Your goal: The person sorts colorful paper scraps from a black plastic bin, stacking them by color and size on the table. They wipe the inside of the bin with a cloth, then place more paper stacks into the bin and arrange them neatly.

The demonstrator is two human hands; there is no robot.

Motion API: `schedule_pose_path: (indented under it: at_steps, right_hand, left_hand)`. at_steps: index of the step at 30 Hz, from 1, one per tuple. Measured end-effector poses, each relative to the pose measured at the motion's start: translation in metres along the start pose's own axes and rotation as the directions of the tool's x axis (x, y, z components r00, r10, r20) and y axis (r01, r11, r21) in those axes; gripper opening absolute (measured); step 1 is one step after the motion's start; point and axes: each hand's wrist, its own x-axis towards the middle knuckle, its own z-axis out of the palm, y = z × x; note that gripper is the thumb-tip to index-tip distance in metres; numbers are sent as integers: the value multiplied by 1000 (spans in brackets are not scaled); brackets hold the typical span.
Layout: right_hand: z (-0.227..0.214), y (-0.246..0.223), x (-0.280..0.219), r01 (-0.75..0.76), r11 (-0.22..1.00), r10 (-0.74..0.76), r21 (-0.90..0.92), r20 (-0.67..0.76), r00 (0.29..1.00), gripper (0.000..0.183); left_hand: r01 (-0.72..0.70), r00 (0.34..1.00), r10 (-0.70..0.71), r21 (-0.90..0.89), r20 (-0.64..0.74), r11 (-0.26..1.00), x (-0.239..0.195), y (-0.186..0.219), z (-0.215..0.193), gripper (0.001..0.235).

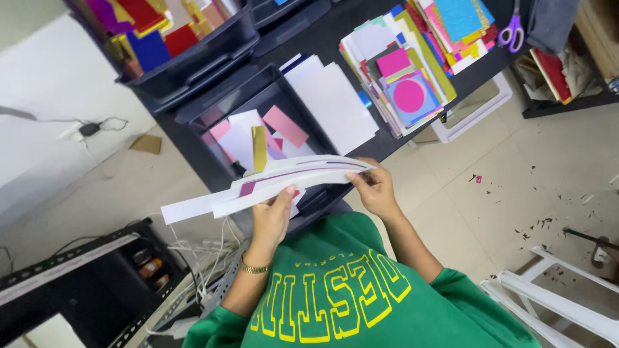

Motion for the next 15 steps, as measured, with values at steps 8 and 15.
schedule_pose_path:
  at_steps: [8,15]
  right_hand:
    - [-14,30,19,-67,997,67,49,-3,998,24]
    - [-61,-34,47,-302,953,255,-21,594,763,42]
  left_hand:
    - [2,990,36,272,-137,962,19,-24,23,21]
    - [89,995,-99,367,8,926,20,-31,-1,65]
